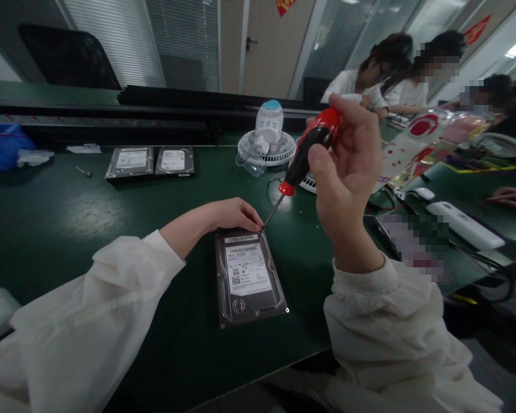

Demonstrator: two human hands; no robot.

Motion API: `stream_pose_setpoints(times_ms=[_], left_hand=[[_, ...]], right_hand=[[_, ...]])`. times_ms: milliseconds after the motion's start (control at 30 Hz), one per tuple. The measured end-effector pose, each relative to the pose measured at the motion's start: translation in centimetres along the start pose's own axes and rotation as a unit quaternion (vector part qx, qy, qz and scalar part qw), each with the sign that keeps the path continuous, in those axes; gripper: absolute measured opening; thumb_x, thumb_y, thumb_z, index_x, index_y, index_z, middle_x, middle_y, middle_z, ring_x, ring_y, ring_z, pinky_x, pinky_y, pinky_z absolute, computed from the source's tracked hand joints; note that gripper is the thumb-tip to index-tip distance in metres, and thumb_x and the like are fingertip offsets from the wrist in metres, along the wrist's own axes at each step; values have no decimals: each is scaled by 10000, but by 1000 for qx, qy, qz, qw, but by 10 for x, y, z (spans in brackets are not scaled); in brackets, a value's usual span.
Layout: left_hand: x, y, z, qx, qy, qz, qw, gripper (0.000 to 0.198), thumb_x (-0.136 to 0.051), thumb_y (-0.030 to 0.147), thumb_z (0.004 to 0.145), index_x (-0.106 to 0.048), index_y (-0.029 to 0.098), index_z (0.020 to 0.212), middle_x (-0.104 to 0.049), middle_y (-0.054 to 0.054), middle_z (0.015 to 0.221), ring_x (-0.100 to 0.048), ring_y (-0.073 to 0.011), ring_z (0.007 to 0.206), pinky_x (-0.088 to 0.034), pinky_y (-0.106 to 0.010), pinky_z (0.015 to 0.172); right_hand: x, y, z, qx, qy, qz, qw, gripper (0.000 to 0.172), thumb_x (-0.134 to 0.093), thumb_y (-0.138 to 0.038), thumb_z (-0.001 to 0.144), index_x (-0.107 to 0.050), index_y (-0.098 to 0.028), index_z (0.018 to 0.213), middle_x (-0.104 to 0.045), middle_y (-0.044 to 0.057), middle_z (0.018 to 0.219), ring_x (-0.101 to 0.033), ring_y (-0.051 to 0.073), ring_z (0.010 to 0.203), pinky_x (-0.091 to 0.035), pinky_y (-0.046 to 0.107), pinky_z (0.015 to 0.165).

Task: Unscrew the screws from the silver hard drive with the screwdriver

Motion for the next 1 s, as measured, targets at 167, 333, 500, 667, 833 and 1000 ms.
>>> stream_pose_setpoints(times_ms=[167, 333, 500, 667, 833, 1000], left_hand=[[0, 0, 0, 6, 0, 4, 1000, 104, -812, 281, 721, -815, 266, 824, -787, -3, 864, -682, -218, 866, -501, -376, 857], [0, 1, 0, 9, 3, -1, 1000, 101, -811, 257, 710, -810, 250, 811, -783, 4, 860, -683, -205, 876, -504, -358, 873], [-1, 3, -2, 9, 2, -3, 1000, 89, -799, 255, 723, -809, 248, 811, -783, 1, 852, -685, -205, 852, -510, -367, 860], [-1, 3, -3, 10, 1, -5, 1000, 86, -792, 251, 725, -804, 243, 810, -788, -5, 868, -694, -213, 868, -513, -377, 877], [0, 1, -2, 7, -1, -7, 1000, 124, -802, 262, 717, -808, 246, 839, -794, -13, 897, -701, -228, 886, -513, -390, 880], [0, 1, -3, 8, 1, -4, 1000, 116, -795, 262, 714, -808, 244, 828, -788, -16, 885, -696, -229, 879, -513, -392, 874]], right_hand=[[2, 1, 0, 14, 8, -33, 999, 470, -721, -505, 883, -635, -415, 1337, -668, 18, 1201, -661, 180, 889, -585, 333, 729], [4, 1, 0, 24, 3, -14, 1000, 490, -602, -571, 947, -615, -365, 1392, -654, 41, 1266, -674, 201, 961, -583, 342, 752], [4, 1, 1, 39, 15, -64, 997, 480, -729, -419, 883, -639, -371, 1352, -657, 15, 1237, -648, 166, 928, -557, 292, 717], [4, 8, -1, 27, 5, -30, 999, 485, -586, -442, 963, -583, -347, 1439, -680, 46, 1341, -697, 202, 1079, -599, 327, 811], [5, 9, 0, 44, 13, -65, 997, 481, -688, -389, 903, -618, -358, 1378, -696, 20, 1280, -699, 184, 962, -585, 320, 756], [2, 13, -1, 34, 5, 20, 999, 500, -595, -479, 965, -586, -344, 1447, -667, 66, 1340, -701, 248, 1137, -590, 419, 955]])
Point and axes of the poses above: each hand's wrist, its own z-axis towards the middle knuckle, its own x-axis out of the back of the hand, y = z × x, the point moved 3 cm from there along z, towards the middle knuckle
